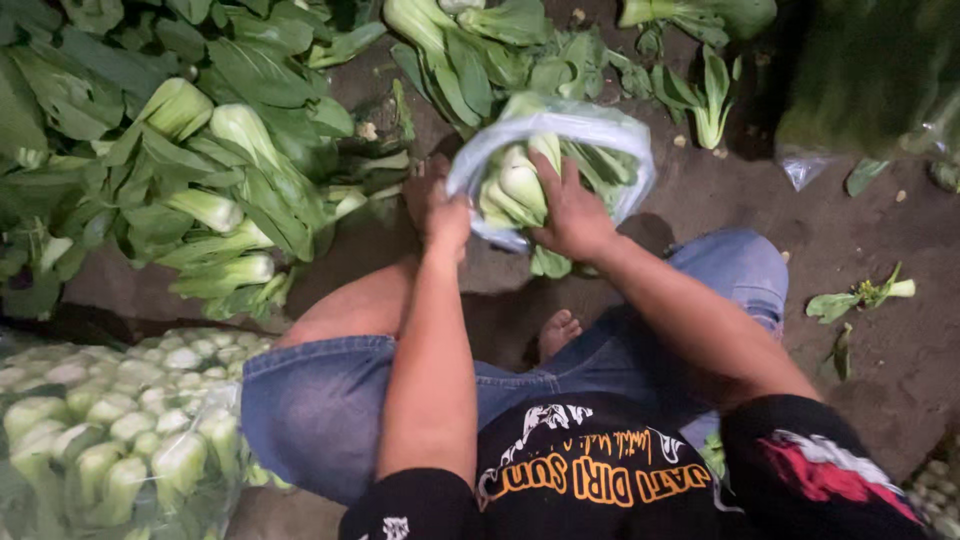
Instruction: The person sits on the floor of a produce area and gathers bok choy from a large pile on the ground, grouping several heads together by hand and placing the grouped bunches into a plastic bag-lined basket. They repeat this pick, group, and place cycle continuously, occasionally adjusting the vegetables inside the bag.
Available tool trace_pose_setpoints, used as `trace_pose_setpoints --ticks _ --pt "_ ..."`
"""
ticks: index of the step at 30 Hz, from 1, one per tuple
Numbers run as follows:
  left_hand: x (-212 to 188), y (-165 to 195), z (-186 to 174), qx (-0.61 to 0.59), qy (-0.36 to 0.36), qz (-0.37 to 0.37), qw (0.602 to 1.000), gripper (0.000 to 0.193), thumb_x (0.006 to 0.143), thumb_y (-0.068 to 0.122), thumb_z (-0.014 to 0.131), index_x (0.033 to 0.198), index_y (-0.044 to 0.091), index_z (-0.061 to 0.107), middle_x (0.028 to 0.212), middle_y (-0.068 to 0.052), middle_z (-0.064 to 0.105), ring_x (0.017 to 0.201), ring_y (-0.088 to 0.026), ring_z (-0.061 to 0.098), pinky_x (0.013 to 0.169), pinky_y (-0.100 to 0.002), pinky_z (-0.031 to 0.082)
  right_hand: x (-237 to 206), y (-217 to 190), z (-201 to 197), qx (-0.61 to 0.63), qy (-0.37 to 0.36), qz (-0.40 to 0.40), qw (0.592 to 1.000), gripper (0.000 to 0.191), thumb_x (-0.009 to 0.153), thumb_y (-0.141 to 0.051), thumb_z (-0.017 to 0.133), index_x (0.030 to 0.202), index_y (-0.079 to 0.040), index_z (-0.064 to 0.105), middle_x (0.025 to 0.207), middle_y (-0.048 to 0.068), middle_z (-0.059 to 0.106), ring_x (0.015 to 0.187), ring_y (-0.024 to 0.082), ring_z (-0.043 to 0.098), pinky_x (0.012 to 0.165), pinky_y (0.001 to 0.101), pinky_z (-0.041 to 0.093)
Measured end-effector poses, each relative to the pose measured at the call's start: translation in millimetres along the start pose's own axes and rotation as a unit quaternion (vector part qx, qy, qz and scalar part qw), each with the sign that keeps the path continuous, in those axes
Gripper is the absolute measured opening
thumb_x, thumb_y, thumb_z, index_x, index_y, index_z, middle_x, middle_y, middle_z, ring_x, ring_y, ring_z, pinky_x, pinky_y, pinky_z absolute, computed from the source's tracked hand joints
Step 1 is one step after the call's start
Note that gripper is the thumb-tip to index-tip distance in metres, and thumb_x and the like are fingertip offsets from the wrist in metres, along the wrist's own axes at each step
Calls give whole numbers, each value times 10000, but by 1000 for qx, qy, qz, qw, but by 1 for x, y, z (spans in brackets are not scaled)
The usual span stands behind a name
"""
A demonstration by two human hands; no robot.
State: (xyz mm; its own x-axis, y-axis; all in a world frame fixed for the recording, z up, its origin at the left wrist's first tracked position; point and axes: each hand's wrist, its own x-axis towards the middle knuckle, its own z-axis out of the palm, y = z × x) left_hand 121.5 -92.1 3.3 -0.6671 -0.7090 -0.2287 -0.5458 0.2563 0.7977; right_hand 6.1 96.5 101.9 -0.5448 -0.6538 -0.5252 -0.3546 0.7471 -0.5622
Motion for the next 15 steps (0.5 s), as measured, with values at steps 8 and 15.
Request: trace_pose_setpoints --ticks 8,15 --pt "-20 -6 -13 25 -20 5 999 351 870 80 564 1199 -24 627 1067 -274 703 1026 -454 659 906 -505 509 15 5 3 83 159 -116 977 1228 675 -208 899 1624 -185 121 1401 299 446 1192 557 564 972 569 504" --pt "-25 -30 -6 -22 -7 -7 1000 285 857 71 541 1116 -17 622 1005 -314 668 1001 -480 653 884 -511 516 17 -18 5 8 -2 -62 998 1269 649 -214 903 1607 -179 72 1433 361 351 947 554 621 802 575 530"
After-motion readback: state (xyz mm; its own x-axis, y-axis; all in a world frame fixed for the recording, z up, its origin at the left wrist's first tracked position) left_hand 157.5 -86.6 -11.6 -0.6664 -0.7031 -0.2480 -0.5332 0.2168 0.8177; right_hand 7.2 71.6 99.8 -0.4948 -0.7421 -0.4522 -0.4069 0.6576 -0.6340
